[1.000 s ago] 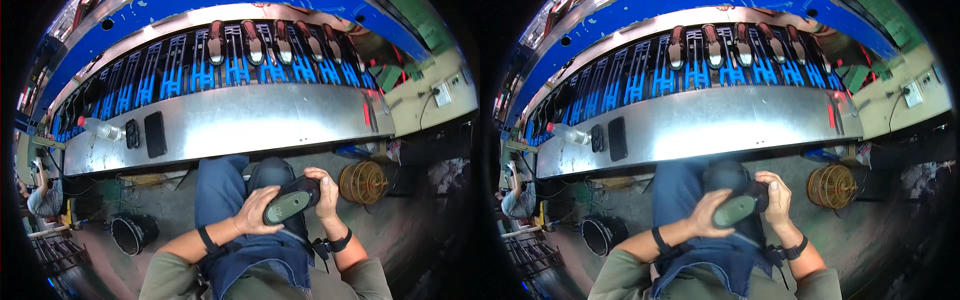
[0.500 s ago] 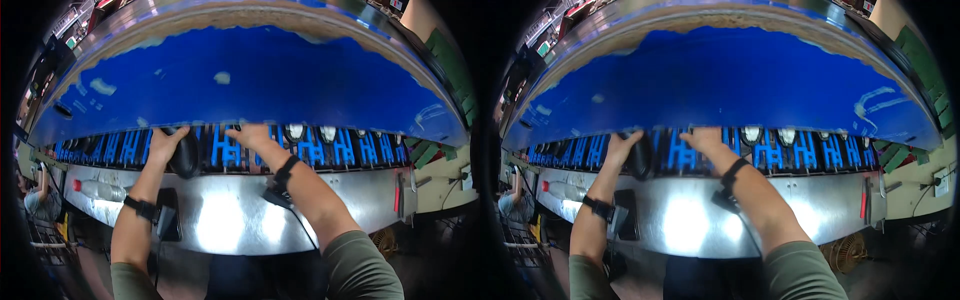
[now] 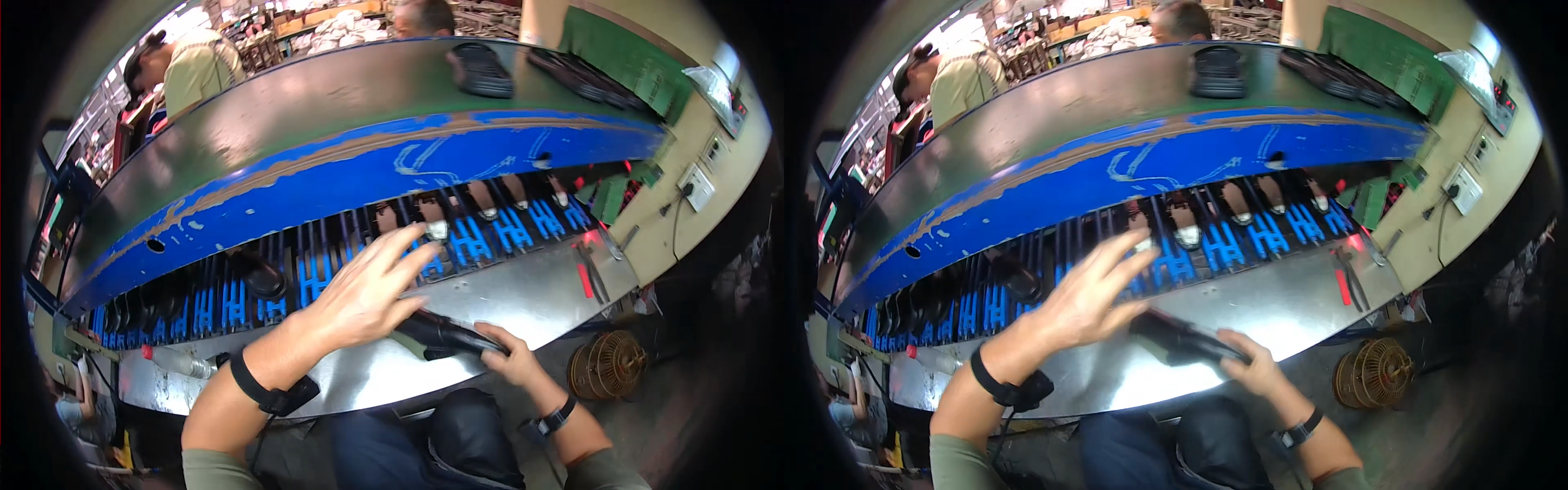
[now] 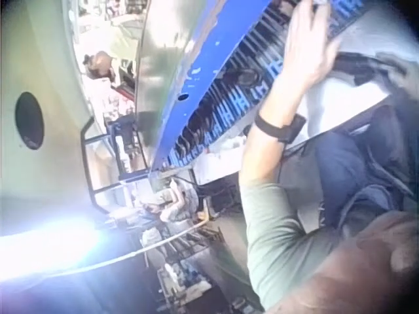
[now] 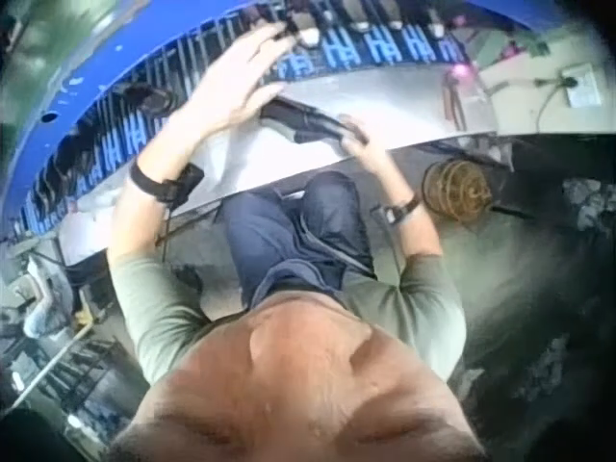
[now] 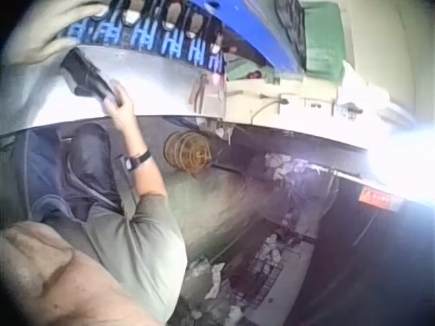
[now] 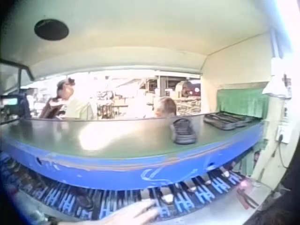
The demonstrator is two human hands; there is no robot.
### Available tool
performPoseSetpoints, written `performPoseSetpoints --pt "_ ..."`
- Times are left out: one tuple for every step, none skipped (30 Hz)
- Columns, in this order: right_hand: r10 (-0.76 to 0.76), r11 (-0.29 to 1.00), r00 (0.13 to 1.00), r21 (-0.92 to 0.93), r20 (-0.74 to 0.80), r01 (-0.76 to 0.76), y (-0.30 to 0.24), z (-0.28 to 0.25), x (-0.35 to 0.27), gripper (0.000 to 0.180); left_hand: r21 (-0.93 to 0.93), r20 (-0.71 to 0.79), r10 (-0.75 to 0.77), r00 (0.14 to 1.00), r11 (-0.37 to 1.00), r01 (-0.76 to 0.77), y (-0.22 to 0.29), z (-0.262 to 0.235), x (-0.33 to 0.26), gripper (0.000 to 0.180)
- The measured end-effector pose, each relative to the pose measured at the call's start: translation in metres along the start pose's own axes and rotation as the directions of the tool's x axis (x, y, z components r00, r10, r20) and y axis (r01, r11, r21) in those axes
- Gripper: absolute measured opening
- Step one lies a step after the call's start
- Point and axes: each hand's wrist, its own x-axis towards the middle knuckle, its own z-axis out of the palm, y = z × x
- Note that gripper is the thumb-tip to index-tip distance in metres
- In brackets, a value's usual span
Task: Inspecting and manually pressing shoe components together at an industrial assembly line.
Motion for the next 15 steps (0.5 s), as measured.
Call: performPoseSetpoints --pt "-0.030 0.989 0.997 -0.147 -0.072 0.020 -0.006 0.002 -0.029 0.065 0.032 -0.068 0.236 0.969 0.972 -0.234 0.021 -0.016 0.042 0.066" --pt "-0.023 0.964 0.989 -0.266 -0.146 -0.016 -0.007 0.011 -0.051 0.068 0.164 -0.194 0.395 0.898 0.916 -0.368 0.028 -0.027 0.089 0.062" --pt "-0.023 0.924 0.976 -0.376 -0.215 -0.061 -0.010 0.019 -0.067 0.070 0.306 -0.298 0.546 0.783 0.832 -0.463 0.032 -0.037 0.136 0.059" --pt "-0.170 0.901 0.951 -0.432 -0.257 0.045 0.002 0.026 -0.074 0.073 0.339 -0.385 0.440 0.811 0.885 -0.319 0.034 -0.046 0.173 0.055" --pt "-0.280 0.871 0.925 -0.473 -0.256 0.133 -0.001 0.033 -0.071 0.069 0.370 -0.477 0.323 0.818 0.917 -0.146 0.031 -0.057 0.197 0.051" --pt "-0.280 0.887 0.921 -0.439 -0.269 0.142 -0.001 0.040 -0.068 0.069 0.304 -0.327 0.039 0.944 0.950 0.066 0.018 -0.062 0.214 0.045" --pt "-0.279 0.901 0.916 -0.407 -0.288 0.146 0.001 0.045 -0.066 0.069 0.275 -0.151 -0.252 0.956 0.918 0.286 0.001 -0.063 0.223 0.039" --pt "-0.255 0.929 0.918 -0.339 -0.303 0.147 0.004 0.046 -0.064 0.067 0.373 -0.174 -0.250 0.952 0.878 0.299 -0.008 -0.064 0.225 0.035" --pt "-0.169 0.951 0.945 -0.299 -0.281 0.081 0.001 0.045 -0.065 0.067 0.466 -0.193 -0.253 0.948 0.827 0.315 -0.013 -0.066 0.221 0.032" --pt "-0.127 0.962 0.953 -0.269 -0.275 0.051 -0.005 0.041 -0.065 0.064 0.418 -0.241 -0.174 0.955 0.869 0.264 -0.013 -0.072 0.210 0.028" --pt "-0.070 0.972 0.960 -0.235 -0.270 0.005 -0.006 0.036 -0.070 0.061 0.360 -0.280 -0.104 0.954 0.910 0.204 -0.005 -0.067 0.200 0.024" --pt "-0.104 0.959 0.952 -0.284 -0.288 0.019 0.008 0.032 -0.073 0.065 0.356 -0.327 -0.021 0.945 0.924 0.143 0.025 -0.063 0.187 0.020" --pt "-0.093 0.953 0.952 -0.304 -0.291 0.000 0.009 0.026 -0.076 0.067 0.355 -0.373 0.056 0.926 0.931 0.087 0.063 -0.064 0.165 0.016" --pt "-0.038 0.968 0.965 -0.249 -0.259 -0.029 0.013 0.019 -0.076 0.068 0.350 -0.337 0.168 0.927 0.936 -0.042 0.096 -0.062 0.138 0.015" --pt "-0.011 0.958 0.972 -0.282 -0.233 -0.056 0.006 0.011 -0.075 0.068 0.343 -0.305 0.273 0.912 0.925 -0.163 0.129 -0.063 0.108 0.015"
